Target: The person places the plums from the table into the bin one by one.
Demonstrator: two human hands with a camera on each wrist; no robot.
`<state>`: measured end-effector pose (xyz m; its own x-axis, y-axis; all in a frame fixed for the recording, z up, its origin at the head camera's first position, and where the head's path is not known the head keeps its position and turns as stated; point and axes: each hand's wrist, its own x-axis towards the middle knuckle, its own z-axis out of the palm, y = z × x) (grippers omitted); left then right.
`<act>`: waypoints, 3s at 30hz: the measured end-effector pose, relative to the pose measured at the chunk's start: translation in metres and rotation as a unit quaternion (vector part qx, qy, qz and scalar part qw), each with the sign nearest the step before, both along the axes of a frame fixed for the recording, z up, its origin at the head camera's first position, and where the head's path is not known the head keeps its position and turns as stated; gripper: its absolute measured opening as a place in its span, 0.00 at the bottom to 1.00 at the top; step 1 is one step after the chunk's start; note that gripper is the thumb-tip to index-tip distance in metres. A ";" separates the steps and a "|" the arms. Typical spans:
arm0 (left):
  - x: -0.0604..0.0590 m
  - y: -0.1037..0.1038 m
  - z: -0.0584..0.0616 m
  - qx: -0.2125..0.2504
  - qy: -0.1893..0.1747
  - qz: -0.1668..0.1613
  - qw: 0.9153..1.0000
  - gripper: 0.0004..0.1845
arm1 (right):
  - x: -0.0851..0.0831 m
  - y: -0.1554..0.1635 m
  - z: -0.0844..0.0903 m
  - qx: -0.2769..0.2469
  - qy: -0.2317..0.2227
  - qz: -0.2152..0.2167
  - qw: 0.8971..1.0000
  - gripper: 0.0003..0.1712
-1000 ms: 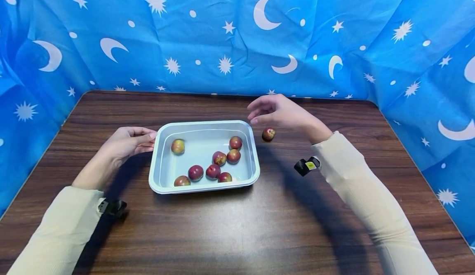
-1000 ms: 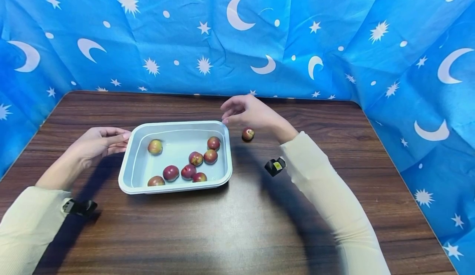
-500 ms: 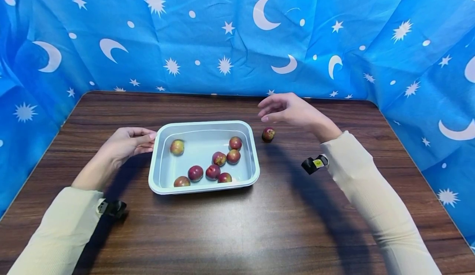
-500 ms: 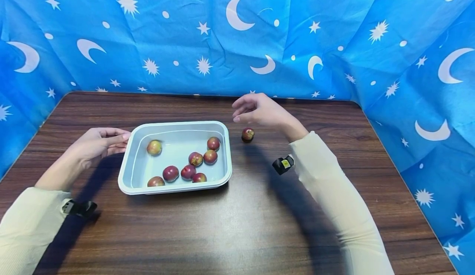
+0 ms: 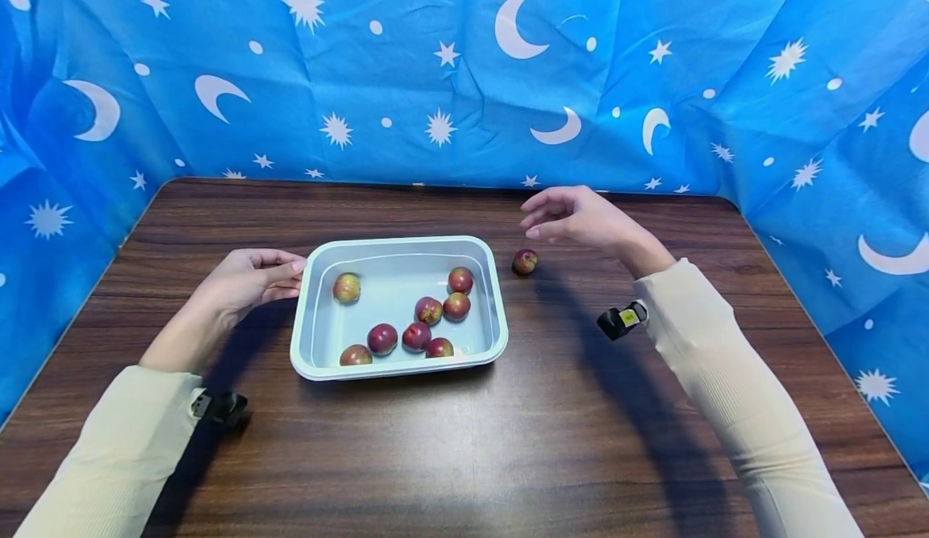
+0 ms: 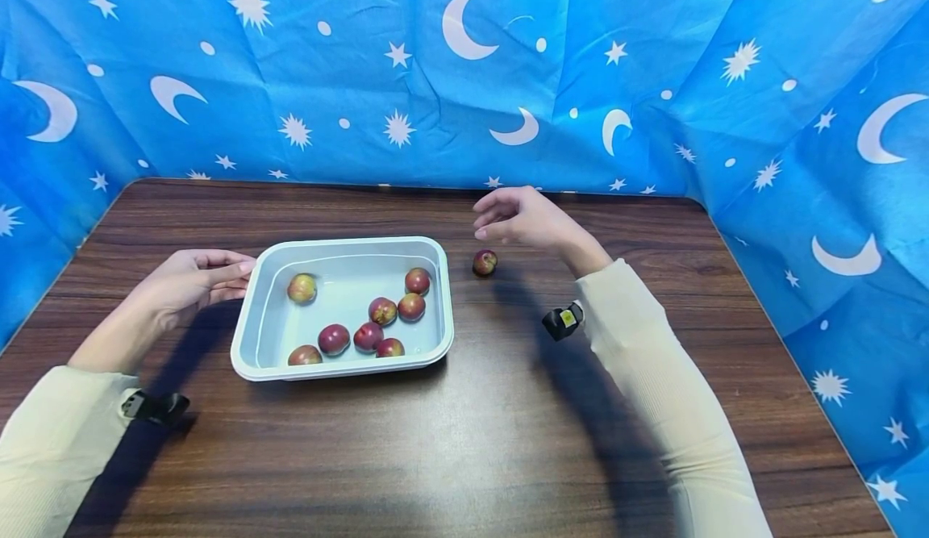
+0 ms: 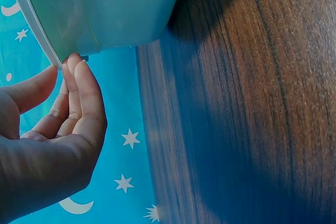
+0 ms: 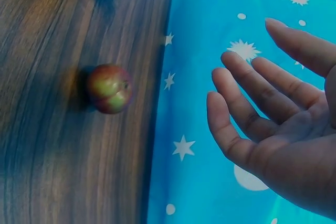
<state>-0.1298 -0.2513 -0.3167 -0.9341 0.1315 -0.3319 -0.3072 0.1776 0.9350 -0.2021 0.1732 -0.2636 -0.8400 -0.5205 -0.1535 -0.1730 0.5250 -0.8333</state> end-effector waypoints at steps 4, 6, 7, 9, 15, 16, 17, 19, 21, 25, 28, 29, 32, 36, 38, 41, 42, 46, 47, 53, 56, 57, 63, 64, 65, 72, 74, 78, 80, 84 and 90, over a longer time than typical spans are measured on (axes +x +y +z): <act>0.000 0.000 0.000 -0.006 0.001 0.000 1.000 0.07 | -0.002 0.003 -0.005 0.004 -0.009 -0.006 1.000 0.22; 0.000 0.000 0.000 -0.006 0.000 0.001 1.000 0.08 | -0.004 0.004 -0.008 0.006 -0.016 -0.009 1.000 0.22; 0.000 0.000 0.000 -0.006 0.000 0.001 1.000 0.07 | -0.004 0.005 -0.010 0.006 -0.018 -0.010 1.000 0.23; 0.000 -0.001 0.000 -0.001 -0.001 0.004 1.000 0.05 | -0.006 0.006 -0.013 0.008 -0.023 -0.017 1.000 0.23; 0.001 -0.001 0.001 0.004 -0.001 0.008 1.000 0.04 | -0.009 0.008 -0.021 0.002 -0.036 -0.030 0.999 0.22; 0.001 -0.001 0.001 0.004 -0.001 0.008 1.000 0.04 | -0.010 0.008 -0.023 -0.002 -0.038 -0.030 0.999 0.22; 0.001 -0.001 0.001 0.003 -0.001 0.008 1.000 0.03 | -0.010 0.009 -0.024 -0.001 -0.038 -0.028 0.999 0.22; 0.001 -0.001 0.002 0.002 -0.002 0.008 1.000 0.03 | -0.010 0.010 -0.027 -0.002 -0.044 -0.025 0.999 0.22; 0.001 -0.001 0.002 0.001 -0.001 0.006 1.000 0.03 | -0.011 0.011 -0.031 0.000 -0.049 -0.025 0.999 0.23; 0.000 0.000 0.001 -0.014 0.000 0.001 1.000 0.09 | -0.014 0.015 -0.040 0.016 -0.051 -0.020 0.998 0.24; -0.001 0.000 0.000 -0.032 0.005 -0.006 0.999 0.16 | -0.015 0.017 -0.046 0.025 -0.053 -0.019 0.998 0.24; -0.001 0.000 0.000 -0.036 0.007 -0.008 0.999 0.17 | -0.016 0.017 -0.047 0.030 -0.053 -0.019 0.998 0.24; -0.001 0.000 0.000 -0.048 0.011 -0.012 0.999 0.19 | -0.016 0.017 -0.052 0.033 -0.063 -0.028 0.997 0.24; -0.001 0.000 -0.001 -0.053 0.011 -0.011 0.998 0.20 | -0.016 0.017 -0.060 0.030 -0.074 -0.036 0.996 0.23; -0.001 0.000 -0.001 -0.055 0.010 -0.011 0.998 0.20 | -0.016 0.017 -0.063 0.027 -0.079 -0.041 0.996 0.23; -0.001 0.000 -0.001 -0.056 0.009 -0.010 0.998 0.20 | -0.015 0.016 -0.067 0.018 -0.088 -0.050 0.995 0.23; -0.001 0.000 -0.001 -0.055 0.009 -0.010 0.998 0.19 | -0.014 0.016 -0.068 0.015 -0.091 -0.053 0.994 0.23; -0.001 0.001 -0.001 -0.044 0.005 -0.006 0.999 0.18 | -0.013 0.013 -0.071 0.009 -0.092 -0.061 0.994 0.23; -0.001 0.001 -0.001 -0.041 0.004 -0.004 0.999 0.17 | -0.013 0.013 -0.071 0.009 -0.090 -0.064 0.994 0.24; 0.000 0.002 0.001 -0.025 0.000 -0.001 1.000 0.13 | -0.012 0.009 -0.073 0.019 -0.081 -0.070 0.994 0.24; 0.000 0.002 0.001 -0.023 -0.001 -0.002 1.000 0.13 | -0.012 0.008 -0.074 0.025 -0.070 -0.069 0.995 0.23; 0.000 0.002 0.002 -0.021 -0.002 -0.002 1.000 0.13 | -0.012 0.008 -0.074 0.025 -0.067 -0.069 0.995 0.23; 0.001 0.002 0.002 -0.015 -0.002 0.003 1.000 0.09 | -0.013 0.008 -0.077 0.023 -0.058 -0.069 0.996 0.23; 0.001 0.002 0.002 -0.013 -0.002 0.003 1.000 0.08 | -0.013 0.008 -0.077 0.024 -0.058 -0.070 0.996 0.23; 0.001 0.002 0.002 -0.011 -0.001 0.003 1.000 0.08 | -0.013 0.008 -0.077 0.025 -0.058 -0.071 0.995 0.23; 0.000 0.001 0.002 -0.005 -0.002 0.006 1.000 0.06 | -0.013 0.008 -0.078 0.032 -0.059 -0.076 0.995 0.21; 0.001 0.001 0.001 0.001 -0.002 0.005 1.000 0.05 | -0.013 0.008 -0.078 0.032 -0.060 -0.076 0.995 0.21; 0.001 0.001 0.001 0.008 -0.004 0.004 1.000 0.04 | -0.014 0.007 -0.079 0.030 -0.066 -0.079 0.994 0.21; 0.001 0.001 0.001 0.009 -0.003 0.004 1.000 0.04 | -0.014 0.007 -0.080 0.029 -0.066 -0.079 0.994 0.21; -0.006 -0.009 -0.012 0.038 0.005 -0.007 0.999 0.05 | -0.014 0.007 -0.079 0.026 -0.065 -0.078 0.994 0.21; -0.008 -0.008 -0.014 0.037 0.005 -0.007 0.999 0.08 | -0.012 0.008 -0.076 0.023 -0.070 -0.078 0.994 0.21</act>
